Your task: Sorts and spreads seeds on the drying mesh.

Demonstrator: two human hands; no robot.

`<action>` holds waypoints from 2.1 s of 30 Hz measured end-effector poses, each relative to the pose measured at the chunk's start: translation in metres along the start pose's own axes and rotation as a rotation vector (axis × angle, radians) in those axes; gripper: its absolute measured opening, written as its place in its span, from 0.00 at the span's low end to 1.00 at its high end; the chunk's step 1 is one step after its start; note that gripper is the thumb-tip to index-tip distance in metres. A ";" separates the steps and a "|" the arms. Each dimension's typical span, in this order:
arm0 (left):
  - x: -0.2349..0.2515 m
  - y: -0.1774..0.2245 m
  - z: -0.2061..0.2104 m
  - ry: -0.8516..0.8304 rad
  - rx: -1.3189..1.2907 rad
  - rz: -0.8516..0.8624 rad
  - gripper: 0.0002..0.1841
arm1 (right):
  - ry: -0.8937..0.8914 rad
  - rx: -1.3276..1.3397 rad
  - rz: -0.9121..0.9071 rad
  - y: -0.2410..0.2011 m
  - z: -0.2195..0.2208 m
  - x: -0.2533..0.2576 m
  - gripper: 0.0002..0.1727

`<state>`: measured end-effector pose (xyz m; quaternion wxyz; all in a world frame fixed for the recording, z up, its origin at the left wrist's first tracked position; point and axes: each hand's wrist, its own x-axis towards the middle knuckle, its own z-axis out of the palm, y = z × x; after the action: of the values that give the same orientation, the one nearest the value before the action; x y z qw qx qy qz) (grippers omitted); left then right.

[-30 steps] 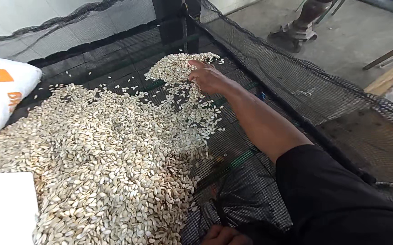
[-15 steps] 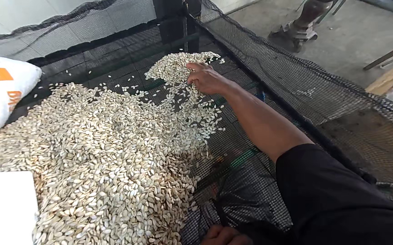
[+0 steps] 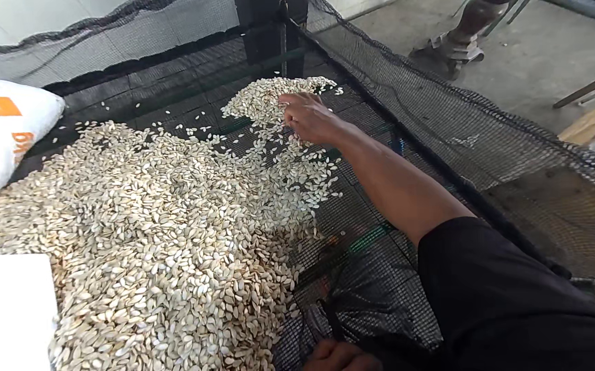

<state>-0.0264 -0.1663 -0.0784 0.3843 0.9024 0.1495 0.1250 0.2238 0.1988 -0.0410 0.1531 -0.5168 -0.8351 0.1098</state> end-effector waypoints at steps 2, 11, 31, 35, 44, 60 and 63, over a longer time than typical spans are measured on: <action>0.000 0.000 0.000 0.004 -0.007 0.005 0.20 | 0.046 0.109 0.045 0.005 -0.014 -0.003 0.11; 0.000 0.000 -0.001 -0.015 0.006 0.004 0.20 | -0.163 0.220 0.121 -0.009 -0.047 -0.017 0.12; 0.000 0.001 -0.002 -0.016 0.008 -0.011 0.18 | -0.035 0.982 0.137 -0.010 -0.047 -0.023 0.08; -0.001 0.000 0.001 -0.011 0.013 -0.011 0.19 | -0.041 0.919 0.126 -0.008 -0.046 -0.022 0.04; -0.001 0.001 0.000 -0.016 0.024 -0.006 0.20 | -0.037 0.526 0.058 -0.005 -0.052 -0.022 0.09; 0.001 0.003 -0.005 -0.021 0.002 -0.019 0.19 | -0.057 0.264 -0.072 -0.042 -0.010 -0.013 0.17; 0.001 0.003 -0.004 -0.014 -0.018 -0.017 0.20 | -0.117 0.079 -0.251 -0.045 0.017 -0.010 0.23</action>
<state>-0.0268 -0.1651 -0.0737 0.3943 0.8985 0.1533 0.1167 0.1840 0.1698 -0.0431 0.1370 -0.3947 -0.8957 0.1523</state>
